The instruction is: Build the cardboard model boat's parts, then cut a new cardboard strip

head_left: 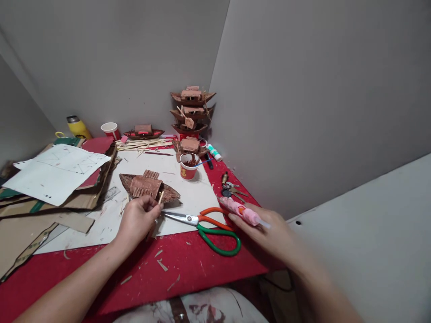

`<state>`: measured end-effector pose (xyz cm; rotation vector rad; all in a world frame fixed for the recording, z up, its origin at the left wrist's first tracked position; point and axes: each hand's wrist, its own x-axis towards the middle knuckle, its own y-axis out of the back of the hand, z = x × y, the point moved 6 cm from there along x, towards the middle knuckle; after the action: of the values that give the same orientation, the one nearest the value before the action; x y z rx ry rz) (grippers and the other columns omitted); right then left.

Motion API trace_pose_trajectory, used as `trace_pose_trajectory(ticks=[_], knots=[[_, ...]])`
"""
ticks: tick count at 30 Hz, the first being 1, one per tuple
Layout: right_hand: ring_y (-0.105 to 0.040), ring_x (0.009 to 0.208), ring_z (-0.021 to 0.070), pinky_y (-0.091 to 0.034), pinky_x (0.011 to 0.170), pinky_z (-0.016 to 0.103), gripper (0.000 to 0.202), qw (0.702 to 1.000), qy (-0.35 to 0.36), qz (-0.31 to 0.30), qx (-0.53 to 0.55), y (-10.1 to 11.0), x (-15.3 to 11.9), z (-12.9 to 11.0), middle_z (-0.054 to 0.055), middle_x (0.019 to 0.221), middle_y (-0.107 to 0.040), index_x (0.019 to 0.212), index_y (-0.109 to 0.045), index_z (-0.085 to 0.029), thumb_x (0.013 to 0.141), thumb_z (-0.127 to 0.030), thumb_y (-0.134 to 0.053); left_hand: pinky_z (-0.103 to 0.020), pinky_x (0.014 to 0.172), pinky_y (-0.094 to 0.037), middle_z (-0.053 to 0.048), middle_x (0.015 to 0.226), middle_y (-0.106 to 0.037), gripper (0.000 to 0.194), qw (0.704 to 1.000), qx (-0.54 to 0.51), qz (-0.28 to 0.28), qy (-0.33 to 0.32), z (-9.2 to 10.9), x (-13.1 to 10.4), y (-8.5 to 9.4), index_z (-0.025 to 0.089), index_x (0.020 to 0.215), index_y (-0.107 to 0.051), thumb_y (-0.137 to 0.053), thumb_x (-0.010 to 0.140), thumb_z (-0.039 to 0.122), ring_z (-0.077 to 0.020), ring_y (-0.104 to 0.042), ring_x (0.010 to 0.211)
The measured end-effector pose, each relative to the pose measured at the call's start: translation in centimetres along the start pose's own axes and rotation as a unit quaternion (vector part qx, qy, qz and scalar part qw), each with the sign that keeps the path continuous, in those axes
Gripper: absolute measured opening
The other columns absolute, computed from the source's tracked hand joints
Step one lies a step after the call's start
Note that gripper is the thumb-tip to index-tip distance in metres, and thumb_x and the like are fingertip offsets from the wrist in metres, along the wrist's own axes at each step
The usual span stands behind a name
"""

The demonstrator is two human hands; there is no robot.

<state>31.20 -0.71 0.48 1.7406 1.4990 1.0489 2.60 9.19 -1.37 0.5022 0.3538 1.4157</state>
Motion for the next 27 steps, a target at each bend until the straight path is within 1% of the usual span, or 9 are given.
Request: trace_pose_trajectory(ticks=[4,8,11,13,17,20,23,25,27], knots=[[-0.067,0.067,0.0265,-0.045,0.054,0.031,0.035,0.989,-0.063,-0.015,-0.13,0.1,0.1,1.3,0.009,0.076,-0.071,0.083,-0.064,-0.023,0.088,-0.054,-0.048,-0.022,0.042,-0.029,0.004,0.042,-0.052,0.026,1.0,-0.002,0.007,0.005,0.1,0.1,0.0,0.02,0.057,-0.057,-0.062,0.073,0.039,-0.012,-0.045,0.04],[-0.064,0.065,0.0258,-0.042,0.054,0.031,0.035,0.984,-0.069,-0.047,-0.157,-0.5,0.3,2.0,0.01,0.079,-0.069,0.079,-0.056,-0.022,0.087,-0.055,-0.046,-0.022,0.043,-0.03,0.004,0.041,-0.053,0.026,1.0,0.02,0.011,-0.002,0.3,0.0,0.2,0.019,0.058,-0.056,-0.061,0.074,0.038,-0.0118,-0.045,0.04],[-0.065,0.075,0.0263,-0.046,0.062,0.033,0.032,0.987,-0.058,-0.07,-0.134,-1.0,0.1,2.8,0.011,0.087,-0.069,0.087,-0.058,-0.021,0.087,-0.051,-0.049,-0.022,0.041,-0.029,0.005,0.037,-0.05,0.026,1.0,0.03,0.008,0.003,0.4,-0.1,0.2,0.02,0.059,-0.055,-0.059,0.076,0.039,-0.0117,-0.044,0.036],[-0.066,0.082,0.0256,-0.048,0.068,0.033,0.032,0.988,-0.044,-0.095,-0.112,-1.0,-0.4,3.4,0.011,0.096,-0.068,0.1,-0.06,-0.019,0.086,-0.047,-0.052,-0.022,0.041,-0.029,0.006,0.036,-0.049,0.026,1.0,0.029,0.005,0.001,0.4,-0.2,0.2,0.02,0.059,-0.055,-0.059,0.076,0.039,-0.0117,-0.043,0.035],[-0.066,0.092,0.0258,-0.052,0.077,0.036,0.044,0.988,-0.012,-0.107,-0.109,0.8,-1.8,3.4,0.012,0.113,-0.065,0.12,-0.057,-0.02,0.086,-0.047,-0.054,-0.023,0.041,-0.029,0.006,0.035,-0.047,0.025,1.0,0.024,0.004,-0.004,0.5,-0.2,0.2,0.02,0.059,-0.055,-0.059,0.077,0.038,-0.0118,-0.042,0.034],[-0.065,0.094,0.0255,-0.052,0.078,0.037,0.042,0.995,0.028,-0.042,-0.084,3.3,-1.7,0.6,0.012,0.114,-0.065,0.123,-0.057,-0.023,0.09,-0.047,-0.05,-0.023,0.043,-0.03,0.006,0.036,-0.048,0.025,1.0,0.03,0.004,-0.005,0.4,-0.2,0.1,0.02,0.058,-0.055,-0.059,0.077,0.037,-0.0119,-0.043,0.036],[-0.066,0.089,0.0245,-0.052,0.078,0.037,0.032,0.994,0.105,0.018,-0.021,4.6,0.5,-4.6,0.012,0.106,-0.068,0.113,-0.062,-0.022,0.094,-0.04,-0.044,-0.023,0.043,-0.029,0.005,0.039,-0.051,0.026,1.0,0.029,0.005,-0.008,0.2,0.0,0.0,0.02,0.058,-0.056,-0.059,0.076,0.038,-0.0121,-0.044,0.038],[-0.066,0.088,0.0231,-0.051,0.079,0.036,0.027,0.984,0.175,0.012,0.02,3.9,2.9,-8.3,0.01,0.101,-0.069,0.109,-0.065,-0.022,0.094,-0.034,-0.045,-0.022,0.044,-0.029,0.004,0.041,-0.052,0.026,0.999,0.032,0.011,-0.013,0.1,0.1,0.1,0.019,0.058,-0.057,-0.059,0.076,0.038,-0.0123,-0.045,0.041],[-0.064,0.098,0.0235,-0.05,0.086,0.037,0.024,0.966,0.255,-0.015,0.039,2.1,5.4,-11.4,0.011,0.106,-0.069,0.109,-0.066,-0.021,0.094,-0.029,-0.049,-0.022,0.045,-0.03,0.003,0.044,-0.053,0.027,0.999,0.035,0.016,-0.023,0.1,0.1,0.1,0.019,0.058,-0.057,-0.059,0.076,0.039,-0.0127,-0.046,0.044]])
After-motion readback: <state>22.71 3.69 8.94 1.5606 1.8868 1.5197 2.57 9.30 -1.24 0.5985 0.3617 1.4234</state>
